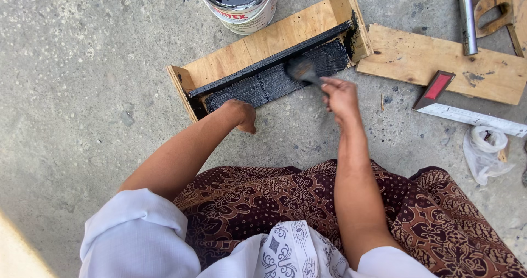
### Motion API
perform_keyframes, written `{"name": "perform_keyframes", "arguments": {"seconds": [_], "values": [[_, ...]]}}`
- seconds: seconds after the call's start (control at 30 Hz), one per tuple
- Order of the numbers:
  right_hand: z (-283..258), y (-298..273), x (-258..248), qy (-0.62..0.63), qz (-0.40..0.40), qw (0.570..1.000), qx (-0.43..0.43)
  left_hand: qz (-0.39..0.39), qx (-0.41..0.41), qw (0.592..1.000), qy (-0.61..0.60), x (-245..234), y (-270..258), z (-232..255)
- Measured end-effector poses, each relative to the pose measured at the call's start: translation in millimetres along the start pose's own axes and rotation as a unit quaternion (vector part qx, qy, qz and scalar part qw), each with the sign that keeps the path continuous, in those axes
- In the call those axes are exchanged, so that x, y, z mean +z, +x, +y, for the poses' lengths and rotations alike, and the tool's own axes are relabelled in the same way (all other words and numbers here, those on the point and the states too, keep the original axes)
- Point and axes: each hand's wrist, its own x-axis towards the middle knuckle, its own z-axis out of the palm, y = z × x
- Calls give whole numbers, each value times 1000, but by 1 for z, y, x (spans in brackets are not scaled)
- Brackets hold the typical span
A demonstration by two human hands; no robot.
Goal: The person paints the inside of a wooden box using a brush dipped in a can of black paint.
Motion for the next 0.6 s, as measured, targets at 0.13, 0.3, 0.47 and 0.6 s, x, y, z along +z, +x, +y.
{"name": "perform_keyframes", "arguments": {"seconds": [0.13, 0.3, 0.47, 0.6], "values": [[-12, 18, -40, 60, 127, 990, -9, -6, 12, 1000, -11, 12, 1, -2], [-10, 8, 18, -17, 114, 992, -46, -16, 5, 1000, -9, 18, 0, -14], [-17, 5, 18, -11, 10, 999, -50, -13, 7, 1000, 1, 15, 0, -4], [-22, 21, -49, 152, 53, 986, 50, -10, 23, 1000, 1, 14, -8, 7]]}}
